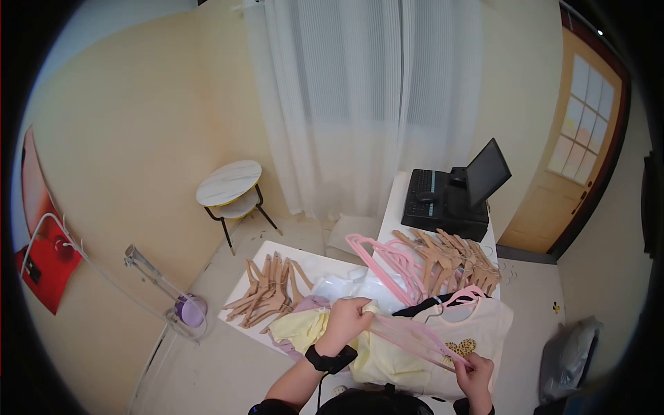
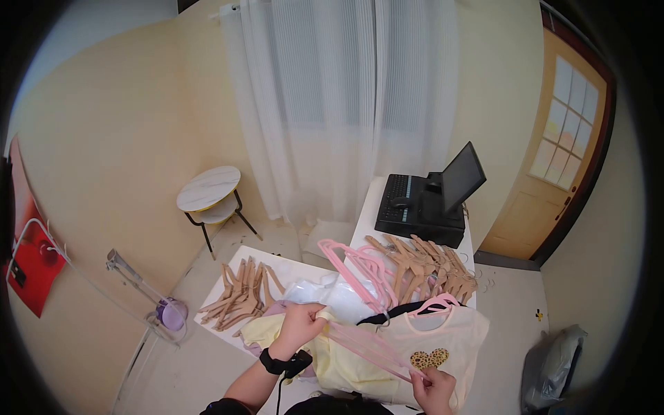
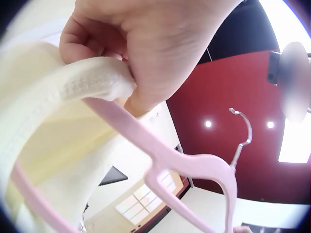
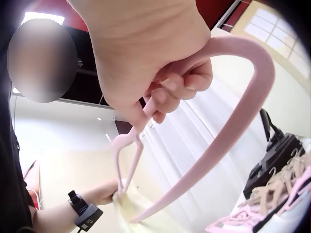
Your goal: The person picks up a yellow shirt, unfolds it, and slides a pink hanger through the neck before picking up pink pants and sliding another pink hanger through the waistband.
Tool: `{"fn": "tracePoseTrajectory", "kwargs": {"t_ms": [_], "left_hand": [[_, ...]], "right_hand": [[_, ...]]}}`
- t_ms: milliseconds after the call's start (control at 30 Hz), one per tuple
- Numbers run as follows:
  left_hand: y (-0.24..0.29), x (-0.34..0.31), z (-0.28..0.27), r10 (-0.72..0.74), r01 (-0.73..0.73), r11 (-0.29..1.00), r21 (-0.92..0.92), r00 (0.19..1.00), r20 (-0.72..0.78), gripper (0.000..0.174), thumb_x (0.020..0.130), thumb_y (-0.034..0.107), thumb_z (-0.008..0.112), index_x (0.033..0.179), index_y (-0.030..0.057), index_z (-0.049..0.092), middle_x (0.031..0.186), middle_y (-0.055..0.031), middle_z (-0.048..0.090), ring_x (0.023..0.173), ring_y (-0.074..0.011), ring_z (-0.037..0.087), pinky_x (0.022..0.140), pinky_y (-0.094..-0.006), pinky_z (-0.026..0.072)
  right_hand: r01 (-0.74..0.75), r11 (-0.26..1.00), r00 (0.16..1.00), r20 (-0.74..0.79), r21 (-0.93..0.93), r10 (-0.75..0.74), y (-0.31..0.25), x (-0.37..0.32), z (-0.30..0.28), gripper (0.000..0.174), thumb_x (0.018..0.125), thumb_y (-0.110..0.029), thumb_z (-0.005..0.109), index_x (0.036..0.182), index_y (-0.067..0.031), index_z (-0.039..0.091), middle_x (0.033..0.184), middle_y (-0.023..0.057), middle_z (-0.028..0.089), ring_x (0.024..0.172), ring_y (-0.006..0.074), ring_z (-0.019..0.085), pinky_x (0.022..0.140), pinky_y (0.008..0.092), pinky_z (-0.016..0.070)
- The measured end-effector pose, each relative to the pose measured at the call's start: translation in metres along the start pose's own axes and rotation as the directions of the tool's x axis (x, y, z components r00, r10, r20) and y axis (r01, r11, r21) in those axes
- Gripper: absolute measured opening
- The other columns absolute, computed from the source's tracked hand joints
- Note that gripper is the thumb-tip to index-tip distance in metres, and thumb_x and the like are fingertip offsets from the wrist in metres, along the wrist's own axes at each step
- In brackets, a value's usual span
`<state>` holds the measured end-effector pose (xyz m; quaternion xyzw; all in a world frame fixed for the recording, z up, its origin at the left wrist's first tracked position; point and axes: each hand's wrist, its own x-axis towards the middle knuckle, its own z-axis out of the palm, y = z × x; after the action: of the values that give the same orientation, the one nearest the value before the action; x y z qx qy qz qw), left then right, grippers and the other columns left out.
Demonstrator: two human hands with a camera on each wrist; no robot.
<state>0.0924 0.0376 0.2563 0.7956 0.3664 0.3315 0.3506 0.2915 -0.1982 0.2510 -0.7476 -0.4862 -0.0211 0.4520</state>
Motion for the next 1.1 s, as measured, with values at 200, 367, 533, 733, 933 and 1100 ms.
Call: {"fn": "tracePoseTrajectory", "kwargs": {"t_ms": [200,367,533,733,933,1100], "left_hand": [[0.022,0.005,0.002,0.019,-0.025,0.999,-0.033,0.982,-0.187,0.023,0.067,0.012,0.058,0.088,0.0045,0.064,0.059,-0.0134,0.057,0.053,-0.0261,0.057,0.051,-0.0329,0.045],[0.006,0.019,-0.014,0.196,-0.158,0.98,0.118,0.844,-0.499,0.023,0.07,0.009,0.055,0.092,0.0054,0.063,0.061,-0.0127,0.056,0.054,-0.0249,0.055,0.054,-0.0328,0.0446],[-0.001,0.024,-0.016,-0.018,-0.01,0.999,-0.054,0.873,-0.487,0.024,0.071,0.009,0.053,0.093,0.0048,0.062,0.058,-0.0124,0.056,0.049,-0.0249,0.054,0.05,-0.0322,0.0425],[-0.005,0.034,-0.025,0.083,-0.098,0.995,0.005,0.813,-0.577,0.024,0.068,0.01,0.056,0.089,0.0053,0.067,0.051,-0.0112,0.054,0.042,-0.0184,0.05,0.045,-0.0284,0.039],[0.031,0.037,-0.052,0.013,-0.035,0.999,-0.022,0.77,-0.638,0.027,0.064,0.015,0.061,0.089,0.0067,0.068,0.047,-0.0079,0.049,0.039,-0.0124,0.044,0.043,-0.0264,0.0359],[0.05,0.026,-0.05,0.044,0.028,0.991,0.132,0.859,-0.511,0.028,0.065,0.017,0.061,0.09,0.0072,0.068,0.047,-0.009,0.05,0.039,-0.0154,0.047,0.044,-0.0272,0.0384]], "right_hand": [[-0.164,0.977,0.986,0.051,0.138,0.158,0.002,-0.004,0.008,0.024,0.071,-0.005,0.065,0.055,0.0008,0.049,0.042,0.0017,0.04,0.039,0.0055,0.035,0.037,0.0229,0.0266],[-0.162,0.977,0.986,-0.003,0.141,0.164,0.023,-0.002,-0.016,0.023,0.069,-0.007,0.067,0.055,0.0002,0.05,0.042,0.0029,0.041,0.038,0.0067,0.037,0.038,0.022,0.027],[-0.114,0.987,0.991,-0.059,0.112,0.121,0.022,0.0,-0.03,0.023,0.068,-0.006,0.065,0.053,-0.0001,0.048,0.042,0.0026,0.04,0.038,0.0075,0.035,0.038,0.0228,0.0251],[0.008,1.0,0.996,-0.084,0.027,-0.006,0.024,-0.004,-0.042,0.023,0.066,-0.008,0.066,0.053,-0.0009,0.048,0.042,0.0027,0.039,0.037,0.0094,0.036,0.038,0.024,0.0248],[-0.043,0.999,0.991,-0.123,0.022,0.045,0.028,-0.008,-0.06,0.023,0.065,-0.008,0.067,0.053,-0.0012,0.048,0.044,0.0032,0.039,0.039,0.0099,0.034,0.039,0.0248,0.0229],[0.026,0.999,0.987,-0.156,-0.022,-0.029,0.025,-0.012,-0.058,0.022,0.066,-0.008,0.066,0.054,-0.0015,0.048,0.045,0.0025,0.039,0.039,0.0099,0.033,0.04,0.025,0.0224]]}}
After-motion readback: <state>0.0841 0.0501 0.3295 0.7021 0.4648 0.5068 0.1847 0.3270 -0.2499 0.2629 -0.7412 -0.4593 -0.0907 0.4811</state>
